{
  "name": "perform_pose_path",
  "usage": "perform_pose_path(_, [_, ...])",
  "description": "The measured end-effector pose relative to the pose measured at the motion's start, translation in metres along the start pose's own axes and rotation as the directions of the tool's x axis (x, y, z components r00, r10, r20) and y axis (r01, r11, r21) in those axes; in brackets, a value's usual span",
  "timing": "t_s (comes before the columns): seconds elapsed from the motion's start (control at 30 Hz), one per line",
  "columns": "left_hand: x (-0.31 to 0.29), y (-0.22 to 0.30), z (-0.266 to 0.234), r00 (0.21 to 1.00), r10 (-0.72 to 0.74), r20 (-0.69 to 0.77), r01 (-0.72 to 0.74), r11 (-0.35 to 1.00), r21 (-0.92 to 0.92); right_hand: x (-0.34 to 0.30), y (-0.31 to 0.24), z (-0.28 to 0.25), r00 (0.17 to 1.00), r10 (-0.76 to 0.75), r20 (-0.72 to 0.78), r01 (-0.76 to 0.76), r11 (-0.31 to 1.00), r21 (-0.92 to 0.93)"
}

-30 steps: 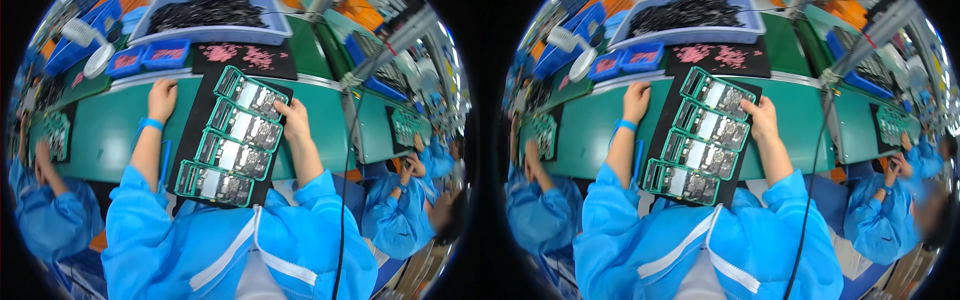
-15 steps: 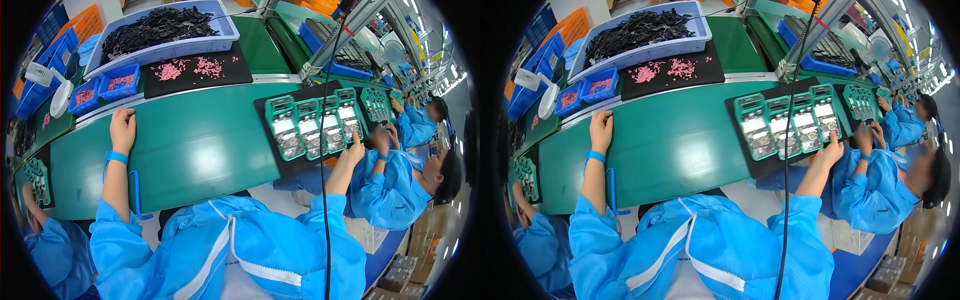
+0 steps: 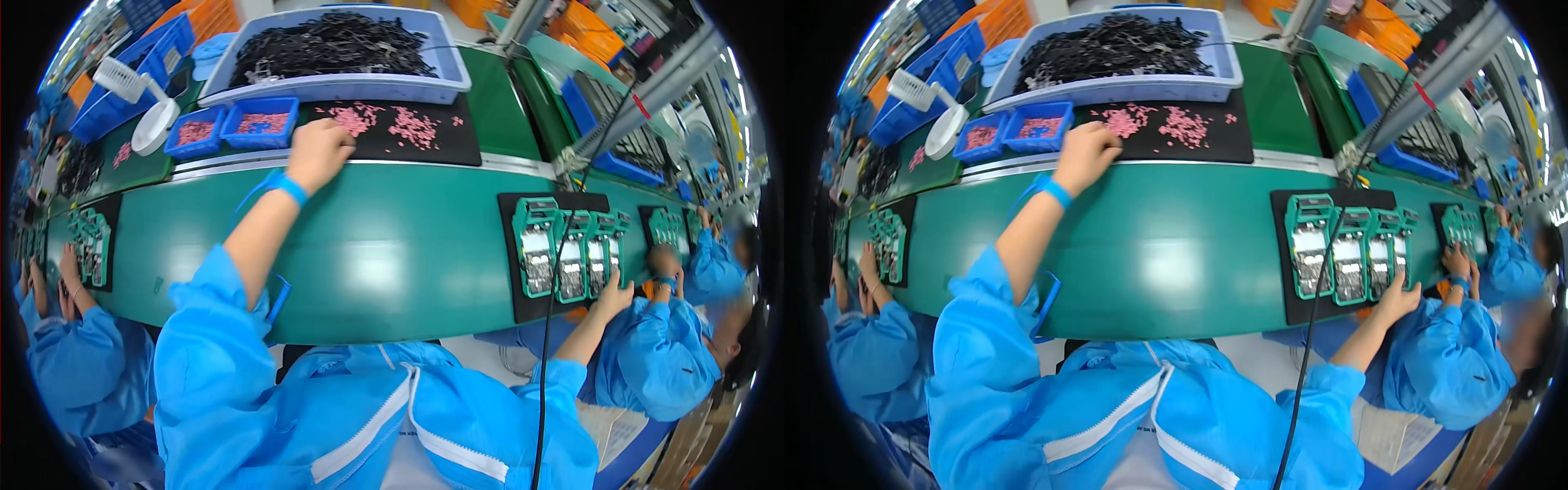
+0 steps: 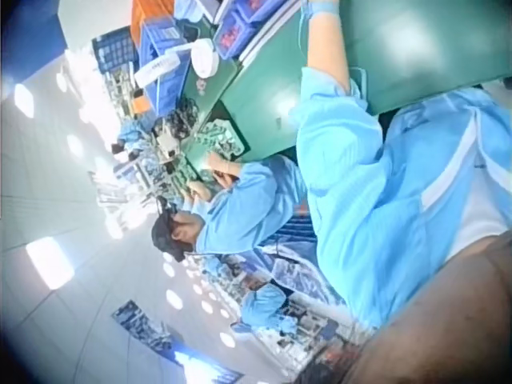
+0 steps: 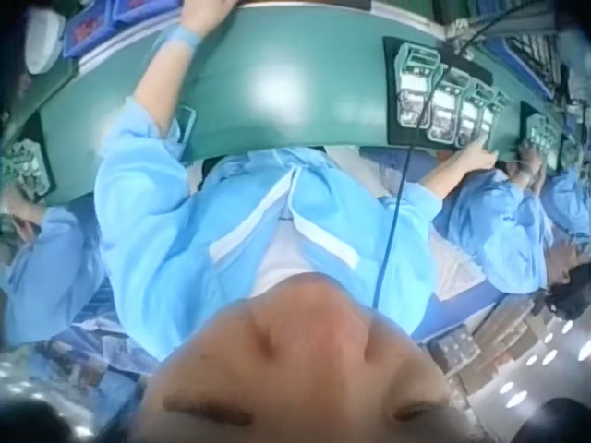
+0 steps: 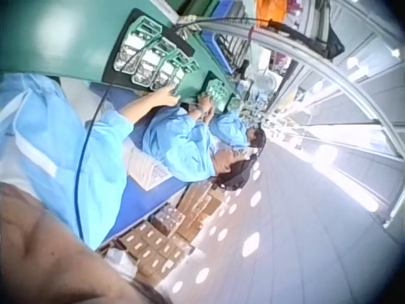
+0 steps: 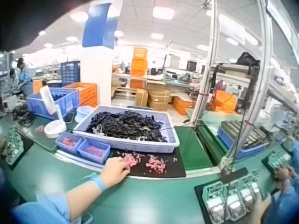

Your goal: Assembling small electronic components onto circuit boards on an assembly line.

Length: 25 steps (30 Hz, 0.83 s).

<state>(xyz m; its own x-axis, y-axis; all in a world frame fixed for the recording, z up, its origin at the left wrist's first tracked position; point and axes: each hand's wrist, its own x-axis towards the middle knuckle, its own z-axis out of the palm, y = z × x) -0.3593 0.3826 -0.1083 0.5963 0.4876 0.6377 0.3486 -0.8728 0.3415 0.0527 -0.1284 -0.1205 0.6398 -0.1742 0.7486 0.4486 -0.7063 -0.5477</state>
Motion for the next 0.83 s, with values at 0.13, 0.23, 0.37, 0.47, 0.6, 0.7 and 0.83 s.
perform_pose_path(0.13, [0.032, 0.019, 0.033, 0.995, 0.037, 0.096, -0.047, 0.994, 0.097, -0.046, -0.061, -0.016, 0.964, -0.203, 0.171, 0.233, 0.956, -0.178])
perform_pose_path(0.23, [0.047, 0.032, 0.059, 0.988, -0.017, 0.156, 0.008, 0.998, 0.064, -0.077, -0.120, -0.033, 0.897, -0.365, 0.250, 0.412, 0.894, -0.175])
perform_pose_path(0.37, [0.056, 0.039, 0.072, 0.974, -0.052, 0.222, 0.029, 0.994, 0.105, -0.121, -0.179, -0.045, 0.809, -0.497, 0.315, 0.513, 0.858, 0.036])
perform_pose_path(0.47, [0.064, 0.036, 0.079, 0.976, -0.012, 0.218, -0.015, 0.993, 0.121, -0.146, -0.212, -0.041, 0.763, -0.559, 0.325, 0.455, 0.821, 0.345])
perform_pose_path(0.6, [0.068, 0.027, 0.075, 0.953, 0.065, 0.296, -0.120, 0.978, 0.171, -0.162, -0.262, -0.028, 0.605, -0.671, 0.429, 0.419, 0.727, 0.544])
perform_pose_path(0.7, [0.067, 0.021, 0.067, 0.938, 0.106, 0.330, -0.168, 0.972, 0.163, -0.167, -0.299, -0.011, 0.502, -0.706, 0.499, 0.316, 0.687, 0.654])
perform_pose_path(0.83, [0.066, 0.018, 0.065, 0.948, 0.096, 0.303, -0.158, 0.969, 0.188, -0.188, -0.325, 0.050, 0.406, -0.695, 0.593, 0.084, 0.675, 0.733])
